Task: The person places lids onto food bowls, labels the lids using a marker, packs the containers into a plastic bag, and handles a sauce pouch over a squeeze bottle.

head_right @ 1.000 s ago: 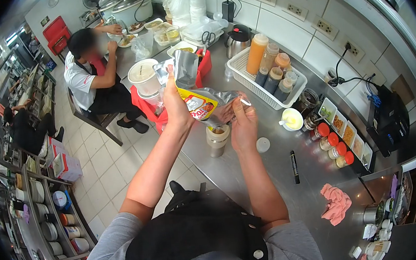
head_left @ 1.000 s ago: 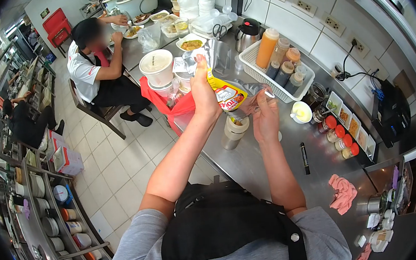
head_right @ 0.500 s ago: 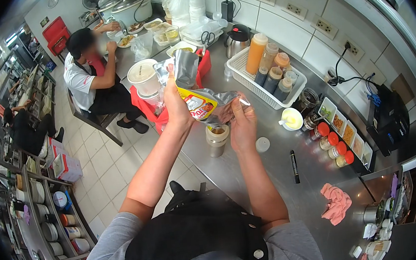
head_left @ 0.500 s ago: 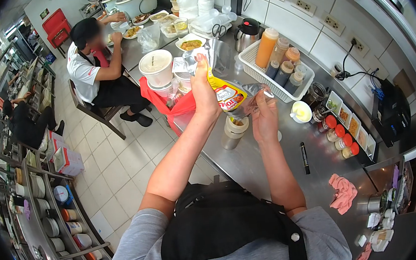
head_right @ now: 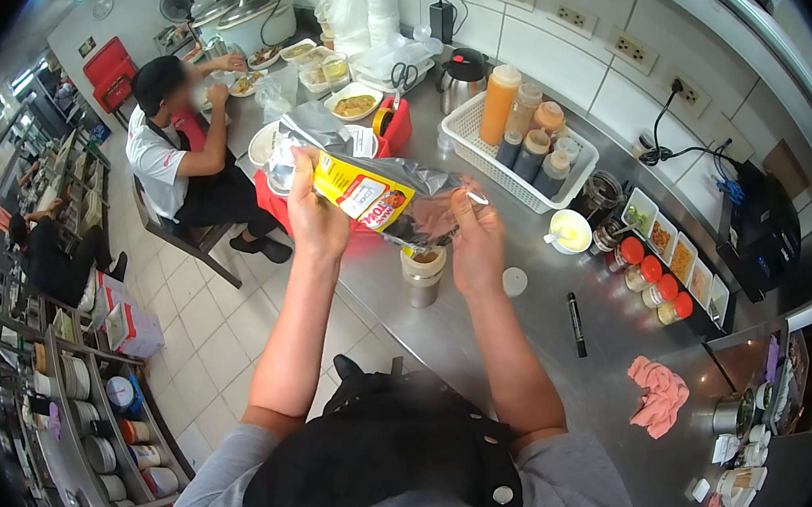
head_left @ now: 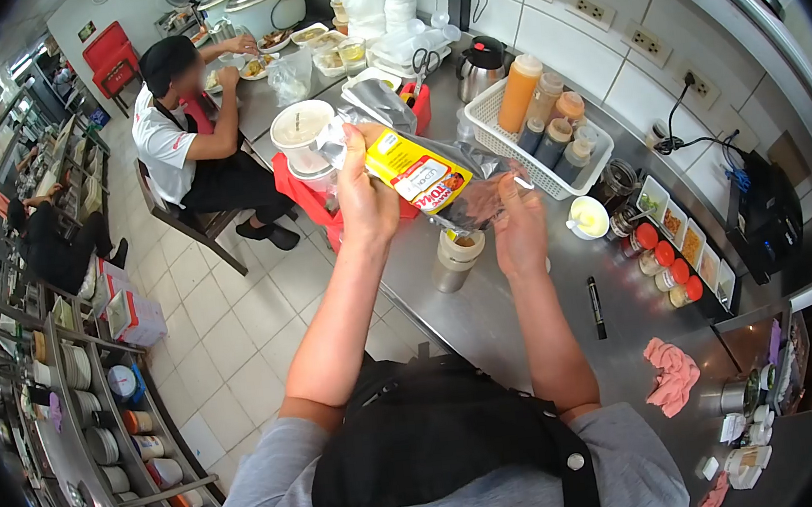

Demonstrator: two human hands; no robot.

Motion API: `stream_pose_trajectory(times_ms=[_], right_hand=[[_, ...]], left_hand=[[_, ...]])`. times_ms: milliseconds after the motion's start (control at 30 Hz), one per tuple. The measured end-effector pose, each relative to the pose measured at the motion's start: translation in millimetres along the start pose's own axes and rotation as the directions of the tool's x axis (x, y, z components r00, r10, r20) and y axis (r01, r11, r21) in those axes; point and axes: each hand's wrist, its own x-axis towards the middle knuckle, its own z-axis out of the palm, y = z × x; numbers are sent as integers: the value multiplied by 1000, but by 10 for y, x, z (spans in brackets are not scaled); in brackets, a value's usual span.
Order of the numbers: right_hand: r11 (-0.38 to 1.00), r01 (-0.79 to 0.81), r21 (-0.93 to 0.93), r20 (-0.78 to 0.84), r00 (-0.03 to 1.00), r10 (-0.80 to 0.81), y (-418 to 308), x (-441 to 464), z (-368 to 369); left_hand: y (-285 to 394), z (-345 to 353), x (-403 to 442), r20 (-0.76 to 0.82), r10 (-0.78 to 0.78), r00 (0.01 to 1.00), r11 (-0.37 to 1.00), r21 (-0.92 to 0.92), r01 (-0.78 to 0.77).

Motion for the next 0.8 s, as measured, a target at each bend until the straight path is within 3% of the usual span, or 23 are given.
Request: stream_pose_trajectory(times_ms=[33,100,167,200,233,300,333,400,500,533,567,633,800], right_hand=[[1000,13,15,-1,1000,-13,-24,-17,48],[1000,-2,16,-50,999,3,-43,-30,72],[1000,-15,21,-92,996,17,-45,-21,73],[999,-20,33,-70,997,22,-42,-22,72],[999,-25,45,-46,999,27,-34,-23,74],[999,-25,27,-46,999,27,-19,-35,90],[1000,-23,3,-51,998,24,-14,-45,98],[1000,-2,1,-39,999,2,3,-55,91],[1000,12,25,-42,999,-11,-17,-78,126],[999,-4,48,-55,998,6,-31,-93,131],[999,0,47,-58,998,3,-13,-90,107],[999,26,47,-85,996,-22,46,-59,59],[999,23,48,-67,998,-20,62,-66,37]], left_hand=[[52,39,11,1,-3,1000,1000,0,3],[197,285,23,-238,263,935,910,382,-158],[423,535,56,-92,445,891,626,743,-236],[556,563,94,-22,464,885,447,869,-213],[642,579,145,67,458,886,370,892,-259],[752,661,224,336,373,865,23,929,-370],[782,781,199,334,376,864,21,930,-368],[751,1018,145,123,200,972,-140,985,-96],[635,1015,170,133,324,937,-133,987,-94],[585,971,184,118,365,924,-31,993,-115],[540,928,194,119,362,925,-28,993,-117],[470,849,224,214,489,845,-54,975,-216],[395,756,273,350,558,752,-115,931,-347]])
